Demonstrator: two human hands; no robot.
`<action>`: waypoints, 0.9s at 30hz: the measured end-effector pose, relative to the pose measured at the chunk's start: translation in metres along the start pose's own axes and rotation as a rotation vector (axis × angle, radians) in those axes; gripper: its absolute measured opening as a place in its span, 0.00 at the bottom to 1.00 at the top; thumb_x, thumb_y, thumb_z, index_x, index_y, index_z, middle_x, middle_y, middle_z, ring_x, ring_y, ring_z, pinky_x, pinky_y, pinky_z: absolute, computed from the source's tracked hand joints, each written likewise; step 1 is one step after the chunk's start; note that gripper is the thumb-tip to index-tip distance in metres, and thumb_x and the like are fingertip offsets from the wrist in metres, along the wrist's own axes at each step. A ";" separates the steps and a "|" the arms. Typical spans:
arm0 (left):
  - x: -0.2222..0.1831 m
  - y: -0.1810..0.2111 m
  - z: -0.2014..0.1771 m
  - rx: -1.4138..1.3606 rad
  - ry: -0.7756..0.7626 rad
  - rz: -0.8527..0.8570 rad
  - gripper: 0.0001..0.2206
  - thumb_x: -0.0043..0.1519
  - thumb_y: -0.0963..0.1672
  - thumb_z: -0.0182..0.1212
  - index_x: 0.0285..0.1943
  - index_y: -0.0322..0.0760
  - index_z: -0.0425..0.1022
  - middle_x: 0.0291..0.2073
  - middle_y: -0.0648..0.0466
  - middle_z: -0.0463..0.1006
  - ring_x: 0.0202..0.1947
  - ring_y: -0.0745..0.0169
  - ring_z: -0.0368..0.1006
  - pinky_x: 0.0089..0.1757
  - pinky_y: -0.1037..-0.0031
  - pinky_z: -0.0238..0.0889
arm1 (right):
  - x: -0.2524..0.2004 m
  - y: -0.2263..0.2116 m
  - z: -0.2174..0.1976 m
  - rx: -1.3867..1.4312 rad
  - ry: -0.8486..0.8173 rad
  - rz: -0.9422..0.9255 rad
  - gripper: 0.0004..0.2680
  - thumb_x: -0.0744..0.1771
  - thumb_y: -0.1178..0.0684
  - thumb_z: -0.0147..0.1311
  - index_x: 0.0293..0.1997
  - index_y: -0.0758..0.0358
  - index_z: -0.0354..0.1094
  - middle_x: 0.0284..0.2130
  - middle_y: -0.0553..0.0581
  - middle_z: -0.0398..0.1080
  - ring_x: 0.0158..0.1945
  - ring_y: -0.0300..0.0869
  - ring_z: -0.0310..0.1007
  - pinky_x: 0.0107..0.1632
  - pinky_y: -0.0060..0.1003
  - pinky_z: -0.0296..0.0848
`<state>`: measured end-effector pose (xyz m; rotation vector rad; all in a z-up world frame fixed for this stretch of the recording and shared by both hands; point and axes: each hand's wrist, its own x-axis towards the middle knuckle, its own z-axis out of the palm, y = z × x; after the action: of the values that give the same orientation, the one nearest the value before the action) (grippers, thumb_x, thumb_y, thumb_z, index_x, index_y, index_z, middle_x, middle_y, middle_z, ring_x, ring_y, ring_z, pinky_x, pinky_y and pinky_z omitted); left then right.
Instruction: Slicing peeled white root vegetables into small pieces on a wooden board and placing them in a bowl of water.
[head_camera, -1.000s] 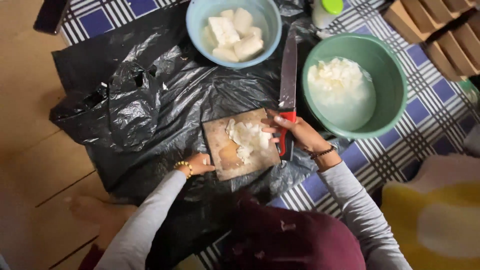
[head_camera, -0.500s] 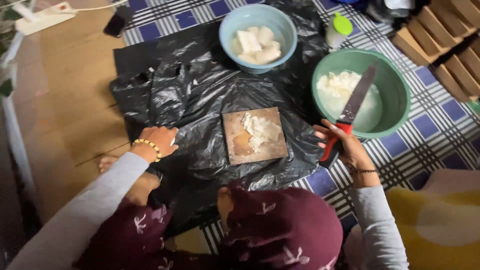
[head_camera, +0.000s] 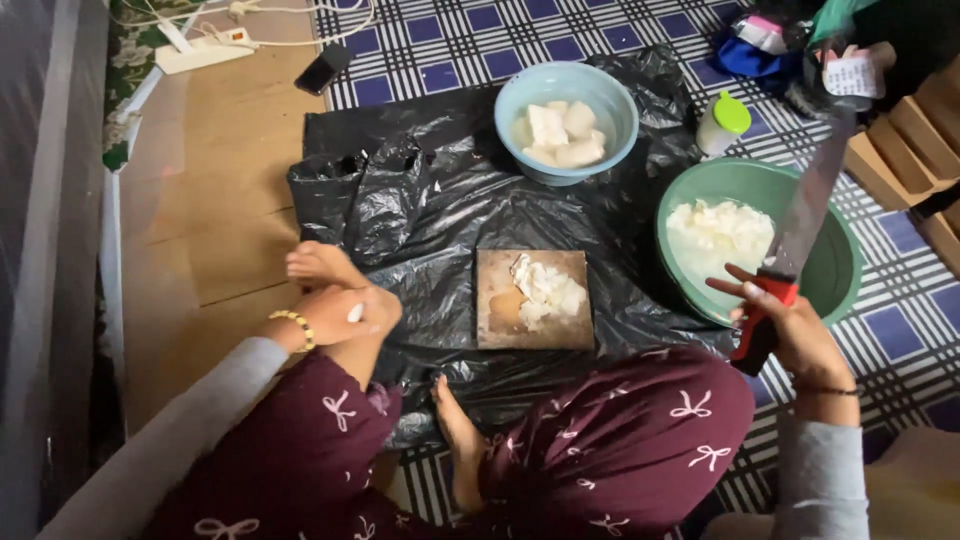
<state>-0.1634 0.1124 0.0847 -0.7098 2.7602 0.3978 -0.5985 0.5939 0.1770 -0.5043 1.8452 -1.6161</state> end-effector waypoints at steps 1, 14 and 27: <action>0.010 0.018 0.009 0.000 0.081 0.130 0.25 0.54 0.58 0.63 0.49 0.40 0.76 0.39 0.46 0.81 0.33 0.45 0.75 0.41 0.58 0.67 | 0.000 -0.007 -0.004 -0.001 -0.054 -0.025 0.18 0.70 0.57 0.42 0.69 0.73 0.59 0.59 0.66 0.70 0.35 0.37 0.63 0.36 0.30 0.65; -0.004 0.253 -0.052 -0.324 -0.424 0.561 0.16 0.54 0.53 0.65 0.46 0.46 0.77 0.30 0.57 0.78 0.29 0.62 0.72 0.34 0.72 0.67 | 0.035 0.015 0.074 0.280 -0.529 -0.041 0.20 0.67 0.52 0.49 0.63 0.80 0.64 0.51 0.66 0.76 0.22 0.32 0.57 0.25 0.22 0.61; -0.051 0.279 -0.074 -0.512 -0.560 0.489 0.14 0.62 0.52 0.62 0.50 0.44 0.75 0.31 0.61 0.80 0.29 0.71 0.73 0.33 0.80 0.65 | 0.076 0.116 0.063 0.506 -0.863 0.032 0.22 0.70 0.51 0.42 0.68 0.82 0.54 0.58 0.72 0.70 0.21 0.33 0.54 0.22 0.22 0.59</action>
<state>-0.2735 0.3455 0.2243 0.0245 2.2597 1.2199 -0.5980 0.5185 0.0453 -0.7694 0.7790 -1.4338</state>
